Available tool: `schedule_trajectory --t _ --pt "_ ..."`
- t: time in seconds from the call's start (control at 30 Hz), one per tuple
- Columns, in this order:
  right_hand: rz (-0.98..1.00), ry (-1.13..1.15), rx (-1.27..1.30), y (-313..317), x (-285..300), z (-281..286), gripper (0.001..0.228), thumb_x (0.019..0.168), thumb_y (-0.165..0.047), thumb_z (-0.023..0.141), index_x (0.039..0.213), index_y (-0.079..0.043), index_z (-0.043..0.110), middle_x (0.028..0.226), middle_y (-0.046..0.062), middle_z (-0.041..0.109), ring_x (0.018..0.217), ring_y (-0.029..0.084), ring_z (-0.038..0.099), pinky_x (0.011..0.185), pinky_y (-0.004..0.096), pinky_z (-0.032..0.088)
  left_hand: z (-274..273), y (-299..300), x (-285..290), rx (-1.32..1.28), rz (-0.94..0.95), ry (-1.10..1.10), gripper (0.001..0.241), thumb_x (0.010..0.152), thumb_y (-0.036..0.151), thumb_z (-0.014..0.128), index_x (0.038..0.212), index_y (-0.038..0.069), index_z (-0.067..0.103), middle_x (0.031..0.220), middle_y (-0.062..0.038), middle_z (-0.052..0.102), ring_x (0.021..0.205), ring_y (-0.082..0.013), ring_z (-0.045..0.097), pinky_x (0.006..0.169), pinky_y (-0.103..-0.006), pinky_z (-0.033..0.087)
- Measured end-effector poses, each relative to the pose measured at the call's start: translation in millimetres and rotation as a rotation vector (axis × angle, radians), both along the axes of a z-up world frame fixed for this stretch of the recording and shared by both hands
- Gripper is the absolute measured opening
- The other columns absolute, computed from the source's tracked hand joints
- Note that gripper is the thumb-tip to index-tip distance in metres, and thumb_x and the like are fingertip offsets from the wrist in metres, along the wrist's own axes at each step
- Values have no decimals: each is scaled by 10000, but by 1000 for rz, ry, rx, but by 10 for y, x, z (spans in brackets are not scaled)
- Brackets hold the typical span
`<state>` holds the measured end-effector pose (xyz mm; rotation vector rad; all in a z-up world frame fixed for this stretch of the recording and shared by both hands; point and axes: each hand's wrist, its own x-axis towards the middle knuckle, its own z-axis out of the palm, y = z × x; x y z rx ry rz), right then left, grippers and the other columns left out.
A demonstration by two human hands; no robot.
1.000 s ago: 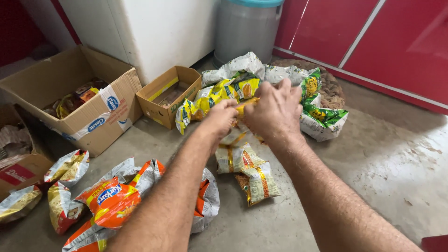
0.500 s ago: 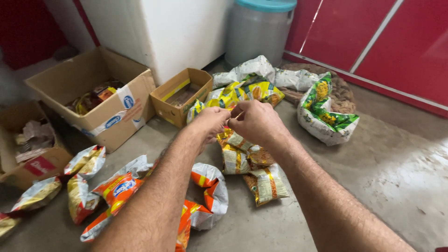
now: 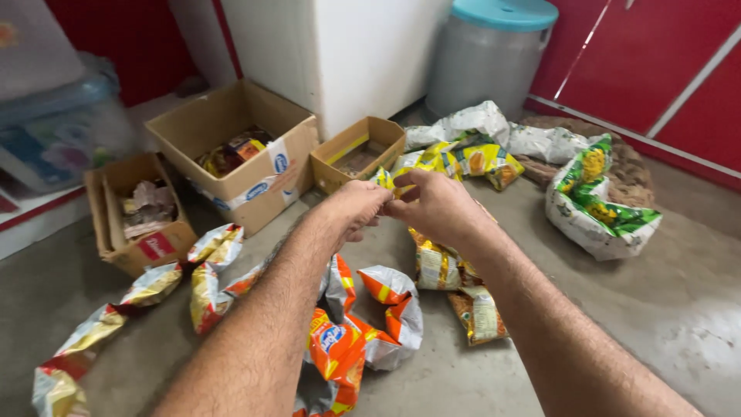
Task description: Organizing and sorting various snack bags on the floor and counter of a grocery store backroom or storefront.
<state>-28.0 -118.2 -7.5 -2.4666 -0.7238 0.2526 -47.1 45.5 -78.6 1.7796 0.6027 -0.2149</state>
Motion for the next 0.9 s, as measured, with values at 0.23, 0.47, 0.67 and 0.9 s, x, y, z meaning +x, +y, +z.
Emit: schedule_trajectory --t 0.23,0.47,0.67,0.9 --pt "102 34 77 144 -66 -28 607 812 -450 799 1318 -140 673 1109 101 779 1025 228 752 913 374 577 -194 326 -166 21 65 3 244 855 322 672 1030 153 687 929 35 646 784 -138 578 712 -496 452" --pt "187 163 165 460 -129 -199 537 813 -372 788 1300 -156 718 1026 54 821 800 129 709 733 319 567 -307 547 -582 71 189 -17 234 900 365 628 942 153 717 787 10 621 650 -139 506 526 -375 381" --pt "247 257 191 756 -256 -261 568 815 -358 796 1320 -120 688 999 94 802 693 139 643 634 330 559 -437 1182 -519 417 150 17 304 869 364 626 1048 165 770 907 -51 713 751 -206 640 651 -398 485" --pt "340 148 133 900 -330 -311 537 812 -354 787 1272 -94 693 1095 73 801 996 178 767 890 324 582 -795 1607 -410 780 -20 163 442 891 448 602 1071 79 766 1038 -174 743 991 -333 690 894 -453 524"
